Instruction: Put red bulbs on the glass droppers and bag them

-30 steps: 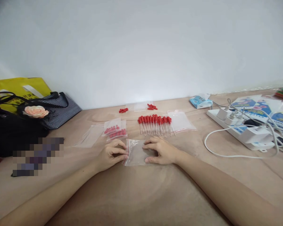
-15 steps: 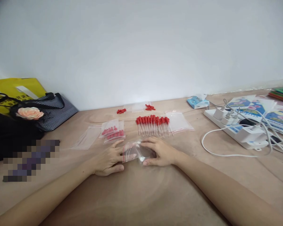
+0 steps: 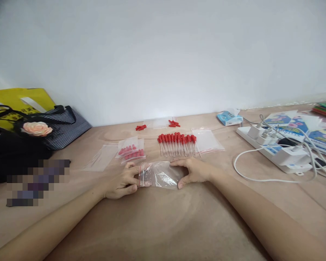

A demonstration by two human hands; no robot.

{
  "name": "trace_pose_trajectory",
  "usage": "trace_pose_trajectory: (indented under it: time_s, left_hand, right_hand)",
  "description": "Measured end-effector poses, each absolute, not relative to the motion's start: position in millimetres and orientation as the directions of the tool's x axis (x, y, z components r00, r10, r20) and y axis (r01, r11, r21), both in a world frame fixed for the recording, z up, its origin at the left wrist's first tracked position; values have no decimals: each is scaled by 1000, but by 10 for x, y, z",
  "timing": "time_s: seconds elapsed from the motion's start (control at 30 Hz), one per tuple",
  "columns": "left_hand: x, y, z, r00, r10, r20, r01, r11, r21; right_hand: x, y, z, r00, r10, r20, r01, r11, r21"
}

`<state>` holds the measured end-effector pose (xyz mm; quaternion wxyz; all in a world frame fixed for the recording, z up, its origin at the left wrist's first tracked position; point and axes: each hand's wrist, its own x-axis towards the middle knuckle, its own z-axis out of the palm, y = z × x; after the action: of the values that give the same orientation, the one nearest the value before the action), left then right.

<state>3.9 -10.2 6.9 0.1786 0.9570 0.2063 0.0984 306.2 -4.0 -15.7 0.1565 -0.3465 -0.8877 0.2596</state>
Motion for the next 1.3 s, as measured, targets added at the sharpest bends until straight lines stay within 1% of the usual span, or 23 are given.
trace_pose_trajectory:
  time_s: [0.07, 0.1, 0.17, 0.23, 0.3, 0.4, 0.5, 0.57, 0.63, 0.73, 0.8, 0.83, 0.87, 0.93, 1.13, 1.3]
  left_hand:
    - [39, -96, 61, 897, 427, 113, 357, -852, 384]
    - [54, -98, 64, 901, 421, 104, 355, -855, 378]
    - [112, -111, 79, 912, 403, 80, 351, -865, 359]
    - [191, -128, 92, 924, 377, 58, 337, -878, 341]
    - [262, -138, 93, 931, 361, 55, 321, -881, 348]
    - [304, -126, 71, 928, 366, 75, 313, -870, 381]
    - [252, -89, 27, 921, 377, 100, 313, -866, 390]
    - [185, -64, -17, 901, 408, 149, 323, -859, 397]
    - [118, -43, -59, 844, 476, 249, 352, -840, 414]
    - [76, 15, -60, 656, 624, 424, 442, -773, 455]
    - [114, 115, 1, 515, 708, 482, 513, -706, 488]
    - [155, 194, 44, 455, 748, 483, 550, -662, 508]
    - [209, 292, 87, 403, 790, 463, 589, -611, 529]
    - [347, 537, 152, 238, 905, 353, 676, -415, 609]
    - [800, 1275, 56, 136, 973, 184, 690, -226, 687]
    - [1012, 1490, -82, 97, 994, 59, 657, -109, 746]
  right_hand:
    - [3066, -56, -114, -721, 685, 106, 525, 639, -562]
    - [3049, -71, -100, -723, 677, 133, 512, 656, -555]
    - [2973, -111, -100, -699, 679, 227, 486, 683, -545]
    - [2864, -155, -142, -627, 705, 331, 485, 686, -543]
    - [2758, -191, -215, -576, 723, 382, 500, 681, -535]
    - [2686, -207, -322, -624, 697, 354, 496, 703, -509]
    - [2733, -178, -360, -674, 667, 317, 475, 720, -506]
    - [2787, -152, -350, -682, 665, 306, 472, 719, -510]
    - [2827, -133, -330, -684, 667, 296, 477, 715, -510]
    - [2845, -123, -307, -683, 671, 288, 487, 713, -504]
    - [2841, -124, -304, -679, 679, 280, 498, 706, -503]
    - [2839, -125, -304, -676, 684, 274, 506, 701, -503]
    - [2837, -126, -305, -673, 689, 267, 513, 696, -503]
    - [2839, -128, -307, -672, 694, 260, 517, 690, -506]
    - [2848, -125, -301, -671, 691, 271, 507, 693, -512]
    - [2841, -114, -305, -672, 688, 275, 502, 696, -514]
